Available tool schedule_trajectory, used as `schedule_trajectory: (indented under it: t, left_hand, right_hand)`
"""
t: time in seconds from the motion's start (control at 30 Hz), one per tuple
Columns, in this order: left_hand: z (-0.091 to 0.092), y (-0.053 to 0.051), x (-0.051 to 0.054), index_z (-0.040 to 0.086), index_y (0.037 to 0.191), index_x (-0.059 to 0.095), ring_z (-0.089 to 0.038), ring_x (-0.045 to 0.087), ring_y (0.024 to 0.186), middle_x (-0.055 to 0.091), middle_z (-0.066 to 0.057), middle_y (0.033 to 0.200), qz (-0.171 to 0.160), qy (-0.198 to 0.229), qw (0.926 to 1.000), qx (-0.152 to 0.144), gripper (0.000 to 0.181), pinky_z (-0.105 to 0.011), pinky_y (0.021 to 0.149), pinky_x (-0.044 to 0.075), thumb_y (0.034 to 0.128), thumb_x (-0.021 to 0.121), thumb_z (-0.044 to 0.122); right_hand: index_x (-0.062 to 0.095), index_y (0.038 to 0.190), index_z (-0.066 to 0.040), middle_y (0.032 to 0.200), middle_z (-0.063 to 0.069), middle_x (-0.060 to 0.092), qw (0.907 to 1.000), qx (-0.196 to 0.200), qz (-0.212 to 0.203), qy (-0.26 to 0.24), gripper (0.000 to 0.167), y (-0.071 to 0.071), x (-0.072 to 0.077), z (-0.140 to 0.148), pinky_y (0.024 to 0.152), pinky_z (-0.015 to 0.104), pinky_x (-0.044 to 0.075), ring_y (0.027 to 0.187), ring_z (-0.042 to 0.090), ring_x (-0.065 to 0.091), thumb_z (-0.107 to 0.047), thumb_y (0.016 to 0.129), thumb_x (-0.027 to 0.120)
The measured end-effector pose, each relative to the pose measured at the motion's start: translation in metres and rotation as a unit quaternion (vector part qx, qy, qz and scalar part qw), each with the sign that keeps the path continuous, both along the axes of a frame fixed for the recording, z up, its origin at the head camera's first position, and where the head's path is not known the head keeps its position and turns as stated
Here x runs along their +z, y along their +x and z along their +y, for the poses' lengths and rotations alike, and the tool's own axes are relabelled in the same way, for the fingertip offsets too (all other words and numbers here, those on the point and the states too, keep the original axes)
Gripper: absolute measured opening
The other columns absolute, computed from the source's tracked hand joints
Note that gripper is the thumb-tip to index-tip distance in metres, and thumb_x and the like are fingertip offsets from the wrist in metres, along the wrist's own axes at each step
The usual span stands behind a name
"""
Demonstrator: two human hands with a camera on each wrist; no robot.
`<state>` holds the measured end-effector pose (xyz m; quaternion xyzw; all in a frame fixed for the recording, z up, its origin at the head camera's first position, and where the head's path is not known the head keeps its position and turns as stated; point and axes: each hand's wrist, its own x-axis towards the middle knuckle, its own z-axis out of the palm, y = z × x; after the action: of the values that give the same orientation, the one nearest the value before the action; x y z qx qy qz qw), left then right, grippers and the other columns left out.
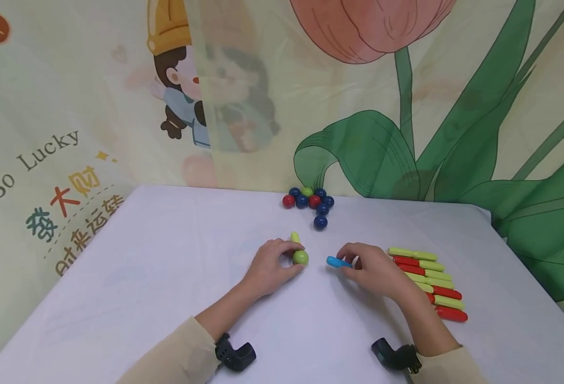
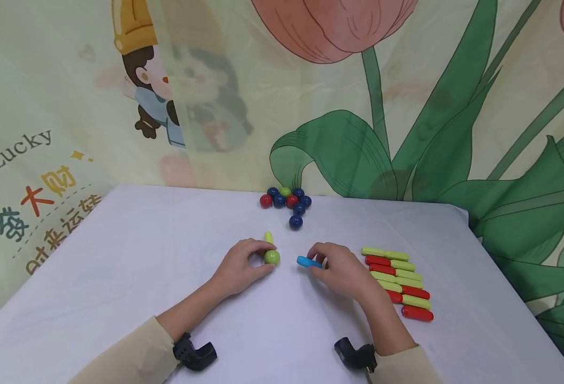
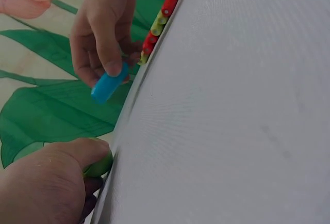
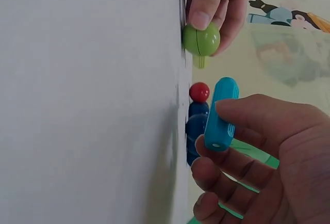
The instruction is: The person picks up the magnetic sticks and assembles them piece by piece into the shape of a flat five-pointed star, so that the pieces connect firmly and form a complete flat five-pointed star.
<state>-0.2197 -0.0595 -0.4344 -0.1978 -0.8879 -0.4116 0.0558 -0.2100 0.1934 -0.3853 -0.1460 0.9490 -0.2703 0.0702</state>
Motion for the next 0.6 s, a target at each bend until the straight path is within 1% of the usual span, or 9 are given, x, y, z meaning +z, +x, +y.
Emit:
schedule_trajectory:
  t: [0.1,0.23,0.37,0.47,0.6]
  left_hand:
    - [-0.001,0.0,-0.001,0.018,0.124,0.072,-0.018,0.062,0.107,0.073,0.0,0.112,0.0,0.0,1.0,-0.002,0.036,-0.043,0.099,0.05,0.0892,0.081,0.019]
    - [-0.001,0.001,0.0,0.018,0.124,0.073,-0.018,0.061,0.108,0.073,0.0,0.113,-0.008,-0.001,1.0,-0.006,0.035,-0.043,0.1,0.049,0.0896,0.081,0.02]
    - [-0.001,0.002,-0.002,0.019,0.124,0.072,-0.018,0.061,0.109,0.073,0.0,0.115,-0.014,-0.002,0.9999,-0.007,0.035,-0.043,0.1,0.049,0.09,0.08,0.02]
    - [0.0,0.002,-0.001,0.019,0.125,0.072,-0.018,0.061,0.109,0.073,0.0,0.115,-0.012,-0.005,0.9999,-0.007,0.035,-0.043,0.1,0.049,0.0901,0.08,0.02]
    - [0.0,0.001,0.001,0.018,0.125,0.072,-0.018,0.061,0.108,0.073,0.0,0.113,-0.003,-0.007,1.0,-0.006,0.036,-0.043,0.099,0.049,0.09,0.08,0.019]
  right_hand:
    - [0.072,0.112,-0.014,0.098,0.003,0.068,0.9999,0.007,0.009,-0.006,0.02,-0.008,-0.004,-0.008,0.069,0.028,0.052,0.083,0.018,0.057,-0.014,0.092,0.075]
    - [0.072,0.11,-0.013,0.097,0.003,0.067,0.9997,0.014,0.005,-0.019,0.02,-0.015,-0.007,-0.018,0.073,0.03,0.053,0.084,0.018,0.058,-0.011,0.09,0.077]
    - [0.073,0.11,-0.013,0.098,0.003,0.066,0.9998,0.008,0.0,-0.019,0.022,-0.019,-0.011,-0.026,0.075,0.03,0.055,0.085,0.018,0.058,-0.009,0.089,0.078]
    - [0.073,0.11,-0.013,0.098,0.003,0.066,0.9998,0.006,-0.003,-0.02,0.022,-0.021,-0.011,-0.029,0.076,0.031,0.056,0.086,0.019,0.057,-0.008,0.089,0.078]
    - [0.073,0.108,-0.014,0.098,0.003,0.066,0.9996,0.008,-0.003,-0.027,0.02,-0.023,-0.011,-0.031,0.078,0.032,0.056,0.086,0.019,0.057,-0.008,0.09,0.077]
